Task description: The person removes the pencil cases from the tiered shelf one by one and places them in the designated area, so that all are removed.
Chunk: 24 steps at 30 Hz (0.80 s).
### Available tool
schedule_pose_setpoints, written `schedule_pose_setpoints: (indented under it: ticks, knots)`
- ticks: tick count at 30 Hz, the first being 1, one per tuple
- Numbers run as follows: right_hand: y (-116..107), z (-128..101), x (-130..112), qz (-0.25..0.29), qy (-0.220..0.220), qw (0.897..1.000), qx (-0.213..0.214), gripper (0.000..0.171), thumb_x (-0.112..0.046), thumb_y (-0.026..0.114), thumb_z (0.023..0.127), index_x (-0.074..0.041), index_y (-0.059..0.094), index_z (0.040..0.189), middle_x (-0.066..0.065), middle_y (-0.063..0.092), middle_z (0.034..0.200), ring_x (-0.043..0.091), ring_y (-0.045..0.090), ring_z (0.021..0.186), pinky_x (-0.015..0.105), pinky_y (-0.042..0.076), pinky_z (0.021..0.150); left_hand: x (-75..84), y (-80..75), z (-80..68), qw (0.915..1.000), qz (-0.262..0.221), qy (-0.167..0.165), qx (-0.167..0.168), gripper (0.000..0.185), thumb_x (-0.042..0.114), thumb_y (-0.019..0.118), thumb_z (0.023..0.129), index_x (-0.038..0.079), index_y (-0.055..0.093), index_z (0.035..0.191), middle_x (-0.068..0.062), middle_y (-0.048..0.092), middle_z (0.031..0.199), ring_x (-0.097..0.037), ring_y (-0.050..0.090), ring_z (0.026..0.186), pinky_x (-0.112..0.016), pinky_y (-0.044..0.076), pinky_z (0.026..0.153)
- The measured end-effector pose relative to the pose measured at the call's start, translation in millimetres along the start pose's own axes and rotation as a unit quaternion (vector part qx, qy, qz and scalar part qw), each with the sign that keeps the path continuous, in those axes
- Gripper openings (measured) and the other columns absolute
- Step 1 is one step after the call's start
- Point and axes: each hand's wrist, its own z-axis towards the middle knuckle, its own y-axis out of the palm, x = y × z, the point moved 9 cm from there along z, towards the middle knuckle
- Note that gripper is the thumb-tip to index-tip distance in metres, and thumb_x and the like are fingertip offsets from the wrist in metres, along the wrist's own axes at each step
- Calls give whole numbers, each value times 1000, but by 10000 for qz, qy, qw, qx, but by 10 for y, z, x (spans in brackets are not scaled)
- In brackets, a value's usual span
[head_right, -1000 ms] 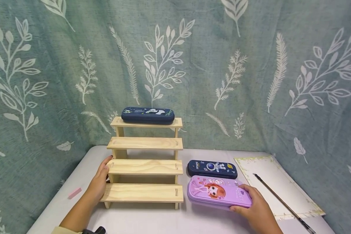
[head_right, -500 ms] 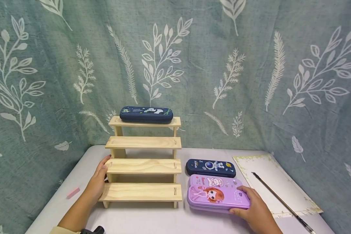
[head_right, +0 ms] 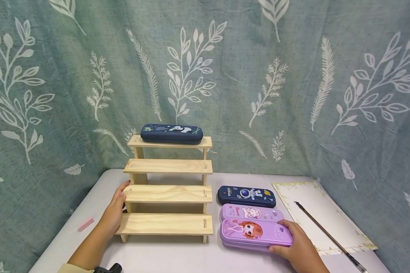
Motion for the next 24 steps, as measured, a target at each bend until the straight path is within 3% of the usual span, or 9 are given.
schedule_pose_setpoints:
  ticks: [1, 6, 9, 16, 20, 24]
  knots:
    - [1, -1, -5, 34, -39, 10000, 7, 89, -36, 97, 69, 2, 56, 138, 31, 59, 135, 54, 55, 127, 46, 43, 99, 3, 0, -2, 10000, -4, 10, 2, 51, 46, 13, 114, 45, 14, 165, -3, 13, 176, -37, 12, 162, -71, 13, 125]
    - [1, -12, -22, 80, -287, 9994, 199, 86, -33, 99, 64, 1, 60, 132, 27, 64, 130, 51, 59, 122, 11, 33, 92, 13, -1, -9, 10000, -2, 20, 15, 50, 46, 14, 114, 47, 15, 164, -2, 13, 176, -36, 11, 163, -71, 11, 125]
    - [19, -15, -11, 62, -322, 9993, 197, 86, -34, 100, 64, 1, 60, 132, 27, 64, 129, 51, 59, 122, 7, 30, 89, 11, -7, -11, 10000, 23, 11, 24, 50, 45, 13, 114, 47, 15, 164, -2, 13, 176, -36, 10, 163, -71, 11, 125]
    - [54, -11, 46, -21, -106, 9999, -48, 89, -37, 98, 66, 1, 58, 136, 29, 63, 132, 53, 58, 125, 23, 41, 92, 4, -5, -4, 10000, 35, 2, -1, 51, 44, 13, 114, 46, 14, 165, -3, 12, 176, -37, 9, 163, -71, 10, 126]
    - [68, -10, 46, -46, -40, 9999, -161, 90, -37, 98, 67, 3, 57, 137, 31, 61, 134, 55, 56, 126, 46, 46, 98, -5, -3, -4, 10000, 29, -23, -5, 51, 44, 12, 114, 45, 13, 165, -3, 11, 176, -37, 9, 163, -70, 10, 126]
    - [91, -14, 53, 16, 46, 9996, -290, 92, -36, 98, 68, 6, 55, 138, 35, 59, 135, 59, 53, 128, 67, 43, 99, -11, -6, 4, 10000, 50, -35, 24, 51, 44, 13, 114, 46, 14, 165, -3, 12, 176, -37, 9, 163, -71, 10, 125]
